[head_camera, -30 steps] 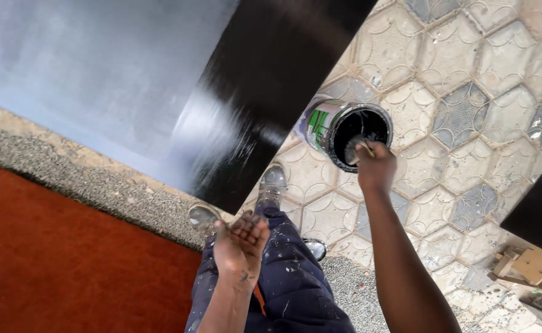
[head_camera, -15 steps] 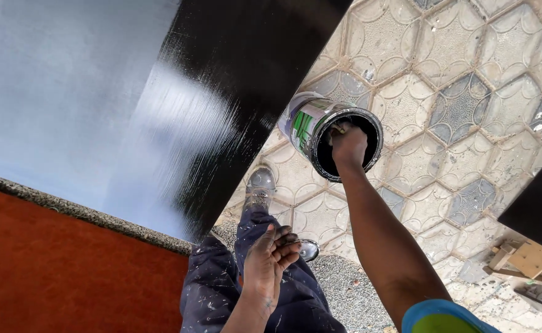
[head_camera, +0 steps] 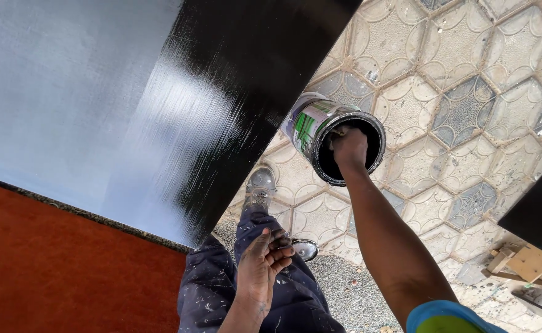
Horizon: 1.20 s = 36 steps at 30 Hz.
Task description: A person is painting a flat wooden furniture panel with black paint using a sponge applicator, dipping the tool into a can and applying even strokes.
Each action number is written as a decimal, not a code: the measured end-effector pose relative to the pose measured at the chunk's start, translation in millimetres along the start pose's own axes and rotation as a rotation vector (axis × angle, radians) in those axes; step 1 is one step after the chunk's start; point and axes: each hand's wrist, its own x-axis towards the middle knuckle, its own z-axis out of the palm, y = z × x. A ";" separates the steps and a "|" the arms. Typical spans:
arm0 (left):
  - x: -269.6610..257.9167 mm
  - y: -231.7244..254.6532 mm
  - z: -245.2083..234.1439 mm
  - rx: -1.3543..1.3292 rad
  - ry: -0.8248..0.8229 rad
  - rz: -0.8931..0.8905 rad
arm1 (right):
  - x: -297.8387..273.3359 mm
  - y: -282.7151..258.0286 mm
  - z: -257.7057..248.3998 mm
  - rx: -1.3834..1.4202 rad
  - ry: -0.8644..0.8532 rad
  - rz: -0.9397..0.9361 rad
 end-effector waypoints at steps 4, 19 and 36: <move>-3.4 3.2 1.5 0.007 0.002 -0.005 | -26.5 -29.4 -36.8 0.134 -0.022 0.154; 124.2 5.8 84.0 0.199 -0.445 0.184 | 7.1 30.9 -35.5 0.512 -0.588 0.185; 127.1 11.2 80.0 0.205 -0.442 0.228 | -37.0 -52.7 -79.5 0.024 -0.668 0.150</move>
